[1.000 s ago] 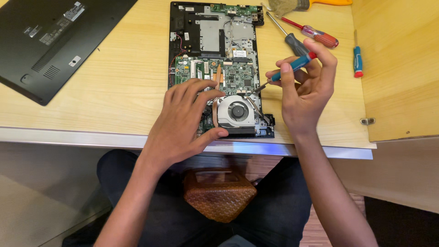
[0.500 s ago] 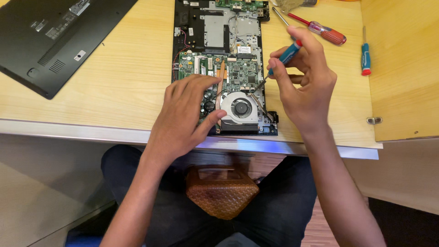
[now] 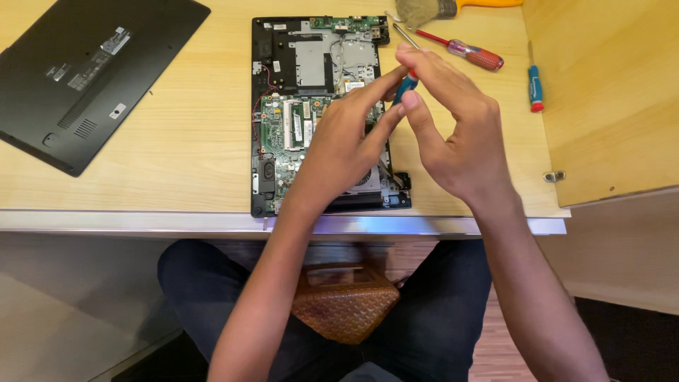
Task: The person works on a disassembled laptop motherboard, using a blue-handled screwdriver to remove and tighten screws, then switches to a red-handled screwdriver to continue adjusting components. The hands manipulate small parts and connectors on the board while various tools rest on the desk.
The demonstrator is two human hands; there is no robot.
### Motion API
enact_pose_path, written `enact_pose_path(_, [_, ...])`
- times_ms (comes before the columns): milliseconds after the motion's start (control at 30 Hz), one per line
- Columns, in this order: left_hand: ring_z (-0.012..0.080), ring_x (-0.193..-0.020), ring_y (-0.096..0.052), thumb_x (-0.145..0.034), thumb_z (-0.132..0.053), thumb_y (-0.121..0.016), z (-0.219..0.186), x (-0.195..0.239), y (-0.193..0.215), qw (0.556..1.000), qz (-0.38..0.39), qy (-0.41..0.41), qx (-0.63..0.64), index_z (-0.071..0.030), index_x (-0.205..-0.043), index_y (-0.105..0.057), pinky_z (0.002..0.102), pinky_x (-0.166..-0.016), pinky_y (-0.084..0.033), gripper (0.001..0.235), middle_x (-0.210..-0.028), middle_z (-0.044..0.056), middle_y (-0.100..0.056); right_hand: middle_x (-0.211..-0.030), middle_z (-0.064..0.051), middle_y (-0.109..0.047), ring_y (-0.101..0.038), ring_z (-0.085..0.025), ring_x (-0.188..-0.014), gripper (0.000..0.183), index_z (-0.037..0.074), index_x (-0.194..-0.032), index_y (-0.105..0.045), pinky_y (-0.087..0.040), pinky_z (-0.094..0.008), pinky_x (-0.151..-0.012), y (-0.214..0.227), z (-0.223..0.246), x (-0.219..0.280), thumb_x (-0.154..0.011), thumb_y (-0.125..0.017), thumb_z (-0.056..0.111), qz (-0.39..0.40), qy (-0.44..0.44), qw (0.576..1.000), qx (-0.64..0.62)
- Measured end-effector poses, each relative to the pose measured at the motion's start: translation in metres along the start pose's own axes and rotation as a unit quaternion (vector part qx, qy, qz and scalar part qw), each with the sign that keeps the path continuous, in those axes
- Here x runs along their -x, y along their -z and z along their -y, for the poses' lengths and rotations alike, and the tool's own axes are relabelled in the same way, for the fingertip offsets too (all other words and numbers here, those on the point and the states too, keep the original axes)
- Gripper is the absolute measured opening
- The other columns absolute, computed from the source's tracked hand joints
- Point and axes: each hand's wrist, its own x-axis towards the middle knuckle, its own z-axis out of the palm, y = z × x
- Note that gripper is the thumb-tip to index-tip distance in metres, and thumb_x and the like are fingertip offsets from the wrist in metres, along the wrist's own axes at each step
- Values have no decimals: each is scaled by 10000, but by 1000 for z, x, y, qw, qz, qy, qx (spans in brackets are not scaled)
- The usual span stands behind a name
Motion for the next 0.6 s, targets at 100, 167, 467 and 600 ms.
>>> enact_pose_path(100, [266,-1178,-708,-1079,-277,-450,3,-7,-4,999,23,18,18,-116,-1420,-537,353,-946,-494,387,-1324,102,-721,-1507,-192,-573,-431,-389,-1506,350,-18,-1446,-549,-392,-450,-1222,5,7,1,-1131,-471,112,20,-27,999,-1])
enact_pose_path(167, [194,-1114,-717,-1050,-210,-499,-6,-7,0,998,12,28,62,-84,-1308,-589,319,-913,-511,301,-1225,78,-753,-1513,-197,-563,-423,-385,-1511,351,-20,-1443,-551,-382,-447,-1231,4,8,0,-1128,-458,104,19,-30,999,-19])
enact_pose_path(467, [205,-995,-762,-974,-285,-610,-4,-14,3,999,-9,32,1,-100,-1242,-563,328,-877,-537,329,-1168,75,-728,-1524,-172,-556,-413,-379,-1512,368,8,-1437,-558,-377,-433,-1216,5,8,-2,-1108,-430,110,26,-50,998,-15])
enact_pose_path(600, [226,-1092,-768,-940,-72,-683,6,-19,4,995,-21,6,97,2,-1169,-668,317,-1009,-602,241,-1108,127,-783,-1532,-214,-540,-395,-419,-1523,377,0,-1452,-536,-351,-459,-1256,2,12,-1,-1116,-414,119,28,-48,998,-39])
